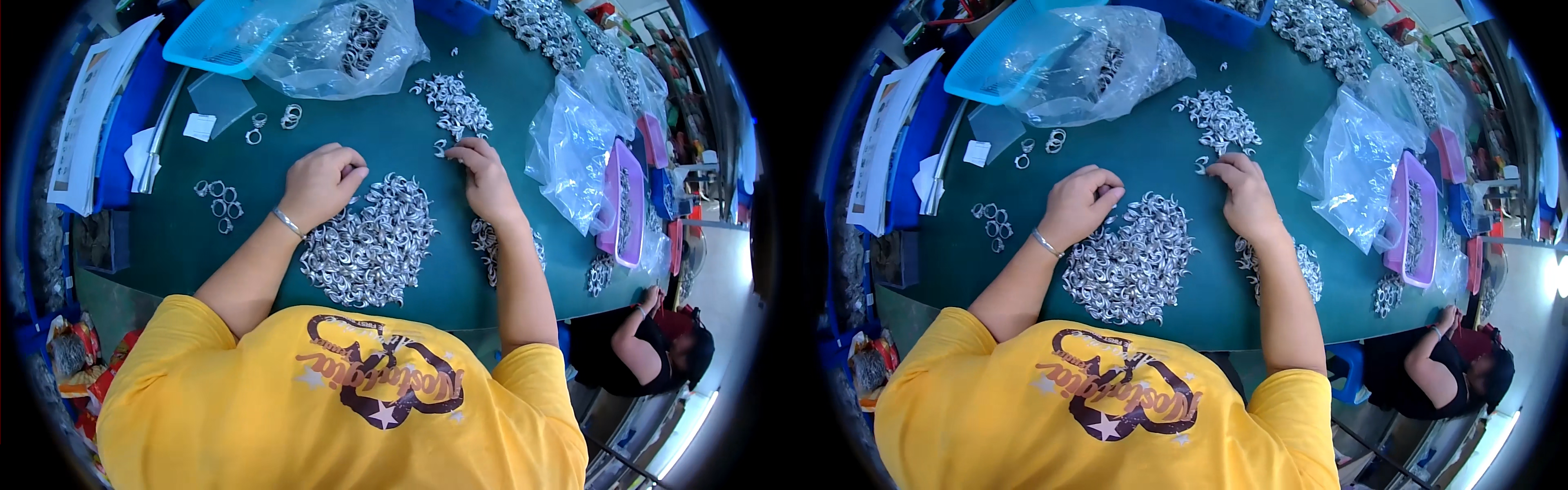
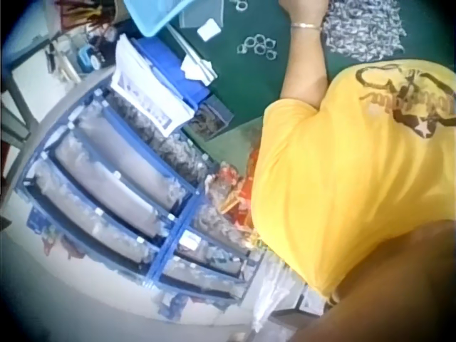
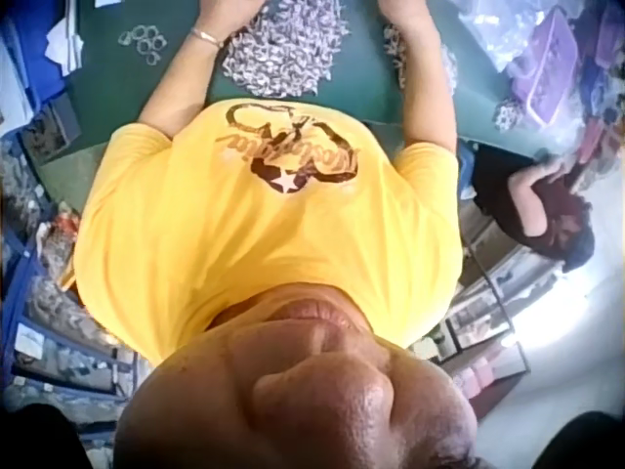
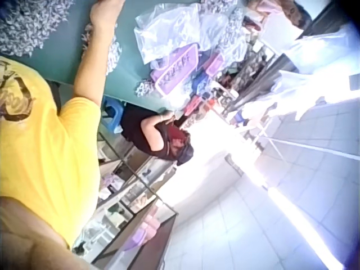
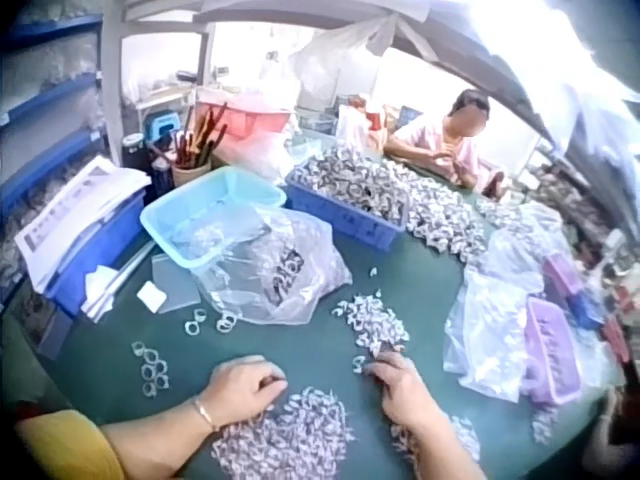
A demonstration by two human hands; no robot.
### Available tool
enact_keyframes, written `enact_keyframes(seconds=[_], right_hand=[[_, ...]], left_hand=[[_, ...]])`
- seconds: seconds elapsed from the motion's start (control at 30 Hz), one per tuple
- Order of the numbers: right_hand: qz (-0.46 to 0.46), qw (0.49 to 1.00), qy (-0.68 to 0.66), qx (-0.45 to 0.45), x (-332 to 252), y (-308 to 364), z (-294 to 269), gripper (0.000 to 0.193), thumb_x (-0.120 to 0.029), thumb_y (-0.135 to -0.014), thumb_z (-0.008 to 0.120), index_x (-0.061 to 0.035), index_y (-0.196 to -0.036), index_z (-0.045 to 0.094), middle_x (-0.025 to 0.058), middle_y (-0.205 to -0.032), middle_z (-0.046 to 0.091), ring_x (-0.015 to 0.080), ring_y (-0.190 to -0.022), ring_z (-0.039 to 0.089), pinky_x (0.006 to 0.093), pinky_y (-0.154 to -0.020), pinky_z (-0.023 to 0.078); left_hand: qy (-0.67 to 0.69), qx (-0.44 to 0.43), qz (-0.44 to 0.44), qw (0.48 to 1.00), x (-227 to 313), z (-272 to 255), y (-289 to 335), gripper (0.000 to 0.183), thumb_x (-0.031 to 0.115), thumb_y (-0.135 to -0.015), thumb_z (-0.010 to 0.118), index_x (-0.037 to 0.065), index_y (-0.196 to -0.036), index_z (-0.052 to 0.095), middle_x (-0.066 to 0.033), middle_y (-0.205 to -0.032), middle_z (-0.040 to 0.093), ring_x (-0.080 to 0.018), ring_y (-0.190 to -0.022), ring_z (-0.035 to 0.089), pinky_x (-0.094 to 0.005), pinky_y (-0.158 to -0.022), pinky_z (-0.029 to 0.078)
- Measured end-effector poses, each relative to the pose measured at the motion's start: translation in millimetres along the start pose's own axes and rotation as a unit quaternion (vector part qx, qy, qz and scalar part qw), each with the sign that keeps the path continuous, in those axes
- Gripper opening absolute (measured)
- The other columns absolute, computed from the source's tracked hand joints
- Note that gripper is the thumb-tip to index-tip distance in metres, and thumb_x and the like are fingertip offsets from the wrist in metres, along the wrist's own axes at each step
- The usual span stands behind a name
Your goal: The person picks up individual curved metal components from a large pile on a green table and sorts them into smaller separate groups.
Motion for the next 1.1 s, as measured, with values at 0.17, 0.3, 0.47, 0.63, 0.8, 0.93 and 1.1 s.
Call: enact_keyframes(seconds=[0.17,0.3,0.47,0.63,0.8,0.93,1.1], right_hand=[[0.164,0.982,-0.003,0.092,43.4,2.6,-36.4,0.026,0.009,-0.082,0.051,-0.0021,-0.099,0.067,0.0171,-0.098,0.063,0.0333,-0.089,0.064,0.0377,-0.078,0.052],[0.175,0.980,0.036,0.087,54.5,-12.4,-30.9,0.016,0.002,-0.083,0.057,-0.0015,-0.094,0.068,0.0176,-0.095,0.064,0.0352,-0.087,0.063,0.0393,-0.078,0.051],[0.155,0.986,0.067,0.011,52.4,-20.8,-18.2,0.011,-0.002,-0.078,0.065,-0.0003,-0.088,0.068,0.0162,-0.089,0.063,0.0343,-0.085,0.063,0.0394,-0.076,0.052],[0.214,0.976,-0.043,-0.010,63.1,-7.5,-37.9,0.014,0.004,-0.075,0.065,-0.0004,-0.088,0.067,0.0125,-0.085,0.065,0.0239,-0.079,0.066,0.0320,-0.071,0.052],[0.221,0.975,-0.024,-0.011,46.1,-7.6,-18.0,0.014,0.000,-0.073,0.066,0.0004,-0.087,0.066,0.0151,-0.080,0.066,0.0263,-0.073,0.066,0.0349,-0.068,0.052],[0.245,0.969,-0.007,-0.029,43.1,-2.1,-14.5,0.014,-0.001,-0.071,0.066,0.0009,-0.085,0.066,0.0158,-0.082,0.065,0.0279,-0.073,0.065,0.0355,-0.070,0.052],[0.252,0.944,-0.214,-0.021,-1.7,6.2,0.7,0.016,-0.002,-0.072,0.066,0.0013,-0.088,0.066,0.0138,-0.082,0.064,0.0239,-0.073,0.064,0.0339,-0.070,0.052]], left_hand=[[0.006,-0.006,-0.008,1.000,1.6,-1.9,0.5,0.008,0.017,-0.083,0.068,0.009,-0.085,0.069,-0.0042,-0.076,0.060,-0.0190,-0.064,0.059,-0.0306,-0.059,0.046],[0.002,-0.001,0.001,1.000,2.8,0.7,-1.0,0.008,0.016,-0.082,0.067,0.009,-0.085,0.069,-0.0041,-0.075,0.059,-0.0191,-0.064,0.059,-0.0305,-0.059,0.046],[0.002,-0.003,0.003,1.000,2.3,-1.5,0.8,0.008,0.016,-0.082,0.068,0.009,-0.085,0.069,-0.0045,-0.073,0.058,-0.0196,-0.064,0.059,-0.0309,-0.058,0.046],[0.010,-0.008,-0.002,1.000,1.5,0.0,-1.2,0.007,0.015,-0.082,0.068,0.008,-0.084,0.069,-0.0044,-0.073,0.058,-0.0194,-0.063,0.059,-0.0310,-0.058,0.046],[0.003,-0.009,-0.003,1.000,2.9,-1.8,-0.4,0.008,0.016,-0.082,0.068,0.008,-0.085,0.068,-0.0042,-0.074,0.058,-0.0189,-0.064,0.059,-0.0310,-0.058,0.046],[0.006,-0.002,0.000,1.000,2.7,0.6,-2.0,0.009,0.016,-0.082,0.067,0.008,-0.086,0.068,-0.0038,-0.075,0.059,-0.0186,-0.064,0.059,-0.0309,-0.059,0.046],[-0.002,-0.018,-0.013,1.000,0.4,-1.4,-1.3,0.009,0.017,-0.083,0.067,0.008,-0.086,0.069,-0.0041,-0.075,0.059,-0.0187,-0.064,0.059,-0.0306,-0.059,0.046]])
Point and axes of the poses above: each hand's wrist, its own y-axis away from the middle knuckle, its own z-axis out of the palm, x = y × z, the point moved 5 cm from there along -y, towards the middle knuckle
